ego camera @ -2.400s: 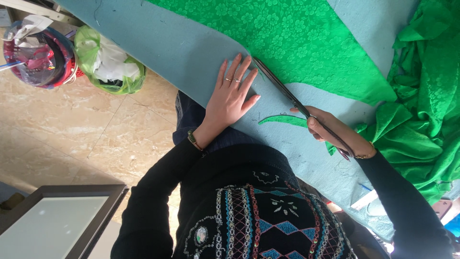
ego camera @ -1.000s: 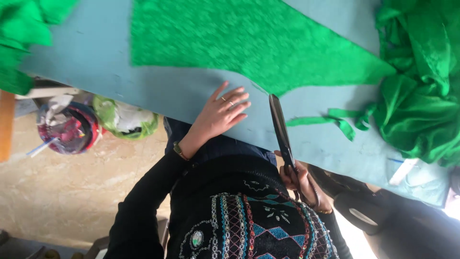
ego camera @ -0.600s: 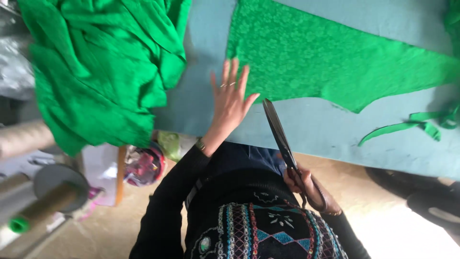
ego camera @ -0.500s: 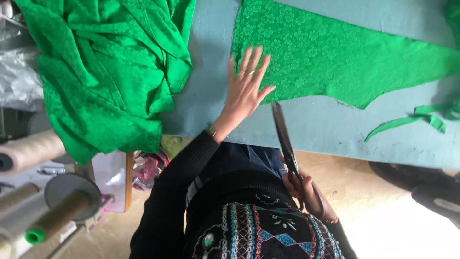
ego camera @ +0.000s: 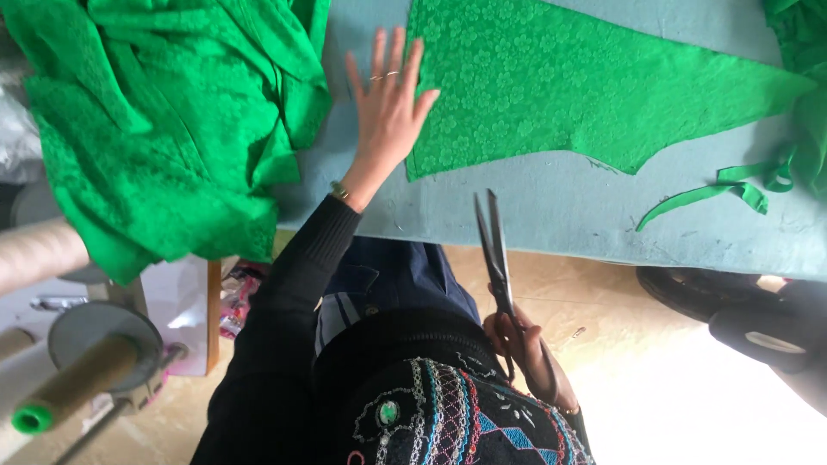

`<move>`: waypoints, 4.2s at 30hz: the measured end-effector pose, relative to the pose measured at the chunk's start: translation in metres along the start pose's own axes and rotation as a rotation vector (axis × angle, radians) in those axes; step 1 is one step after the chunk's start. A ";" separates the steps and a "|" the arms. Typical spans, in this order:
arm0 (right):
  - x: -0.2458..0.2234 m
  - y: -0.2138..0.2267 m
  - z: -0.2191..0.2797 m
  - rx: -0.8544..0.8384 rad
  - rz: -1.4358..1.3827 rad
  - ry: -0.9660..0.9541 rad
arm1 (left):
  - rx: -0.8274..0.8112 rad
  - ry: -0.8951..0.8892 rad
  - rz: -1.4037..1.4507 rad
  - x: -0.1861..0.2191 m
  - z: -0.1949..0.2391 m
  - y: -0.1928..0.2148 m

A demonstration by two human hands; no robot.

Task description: Measuring and cutting green patterned fabric using a ruler and tailor scissors

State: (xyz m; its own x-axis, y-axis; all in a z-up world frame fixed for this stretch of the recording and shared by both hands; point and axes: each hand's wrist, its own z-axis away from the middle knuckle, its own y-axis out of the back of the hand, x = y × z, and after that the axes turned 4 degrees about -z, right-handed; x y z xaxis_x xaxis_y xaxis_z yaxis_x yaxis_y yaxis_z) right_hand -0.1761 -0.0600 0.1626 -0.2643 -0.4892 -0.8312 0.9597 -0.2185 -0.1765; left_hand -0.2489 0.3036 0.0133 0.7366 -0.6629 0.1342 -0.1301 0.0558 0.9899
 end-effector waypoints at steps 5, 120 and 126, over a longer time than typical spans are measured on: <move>-0.015 0.002 0.001 -0.066 0.003 -0.070 | 0.403 0.069 0.359 0.004 0.084 0.022; -0.028 -0.075 -0.233 0.259 -0.388 -0.188 | -0.003 0.021 0.692 -0.050 0.091 0.023; -0.042 -0.070 -0.253 0.234 -0.388 -0.174 | -0.110 0.055 0.720 -0.054 0.088 0.026</move>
State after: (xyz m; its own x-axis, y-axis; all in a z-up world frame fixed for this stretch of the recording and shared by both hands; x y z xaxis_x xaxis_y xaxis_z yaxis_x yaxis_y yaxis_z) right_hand -0.2083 0.1890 0.0766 -0.6296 -0.4633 -0.6237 0.7453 -0.5870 -0.3163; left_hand -0.3507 0.2753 0.0274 0.5261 -0.3953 0.7530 -0.5297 0.5403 0.6538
